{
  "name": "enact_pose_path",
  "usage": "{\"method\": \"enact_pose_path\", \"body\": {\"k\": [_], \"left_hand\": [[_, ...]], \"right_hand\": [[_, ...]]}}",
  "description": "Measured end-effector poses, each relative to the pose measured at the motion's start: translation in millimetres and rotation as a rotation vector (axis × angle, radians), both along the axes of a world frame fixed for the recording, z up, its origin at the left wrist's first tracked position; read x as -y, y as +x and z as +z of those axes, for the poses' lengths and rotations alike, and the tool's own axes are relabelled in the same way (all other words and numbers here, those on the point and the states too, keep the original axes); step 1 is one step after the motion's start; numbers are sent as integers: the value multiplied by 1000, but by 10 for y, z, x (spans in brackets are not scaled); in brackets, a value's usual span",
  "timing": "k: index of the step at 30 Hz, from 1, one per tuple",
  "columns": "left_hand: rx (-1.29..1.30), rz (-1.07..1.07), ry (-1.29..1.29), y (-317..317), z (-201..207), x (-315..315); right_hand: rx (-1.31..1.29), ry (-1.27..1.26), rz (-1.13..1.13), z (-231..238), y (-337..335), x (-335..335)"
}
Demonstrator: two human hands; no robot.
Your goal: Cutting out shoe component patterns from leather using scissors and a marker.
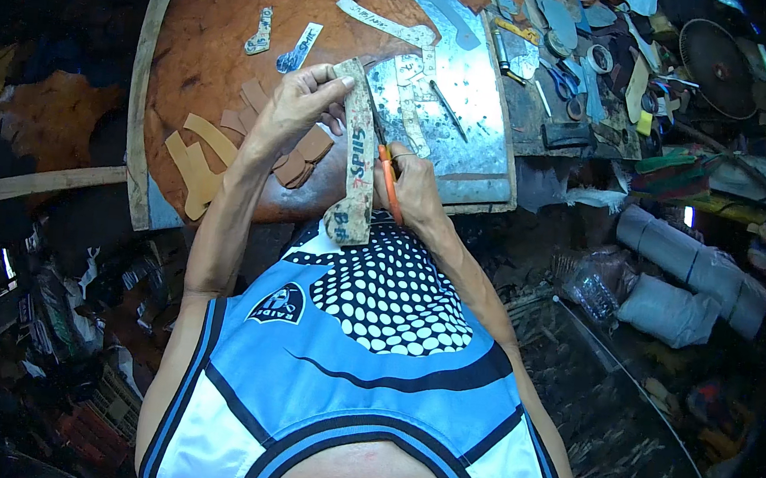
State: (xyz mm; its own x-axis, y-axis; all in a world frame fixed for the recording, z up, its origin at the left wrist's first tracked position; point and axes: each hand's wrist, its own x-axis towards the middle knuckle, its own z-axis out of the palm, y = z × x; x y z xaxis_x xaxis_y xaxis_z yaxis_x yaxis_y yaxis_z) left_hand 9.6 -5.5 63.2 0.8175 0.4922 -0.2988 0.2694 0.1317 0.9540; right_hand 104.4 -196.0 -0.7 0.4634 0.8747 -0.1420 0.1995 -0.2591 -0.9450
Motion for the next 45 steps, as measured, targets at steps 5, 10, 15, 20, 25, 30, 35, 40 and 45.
{"method": "enact_pose_path", "body": {"k": [5,10,15,20,25,30,35,40,45], "left_hand": [[-6,-32,7,-12,93,130],[-20,-64,41,-24,95,134],[-10,-66,0,-16,110,147],[-24,-65,6,-16,142,154],[-29,-90,5,7,121,142],[-47,-82,-21,13,104,134],[-37,-129,-21,41,55,157],[-77,-127,-20,53,60,158],[-67,-120,-64,49,39,163]], "right_hand": [[28,-10,7,-93,5,-26],[8,-3,5,-29,-6,-11],[7,63,0,-33,-3,7],[12,37,-2,-29,-19,29],[45,70,-3,-114,-14,37],[69,11,-5,-10,22,28],[46,-15,-26,0,73,10],[33,-37,-12,23,81,11],[59,6,-18,-76,69,24]]}}
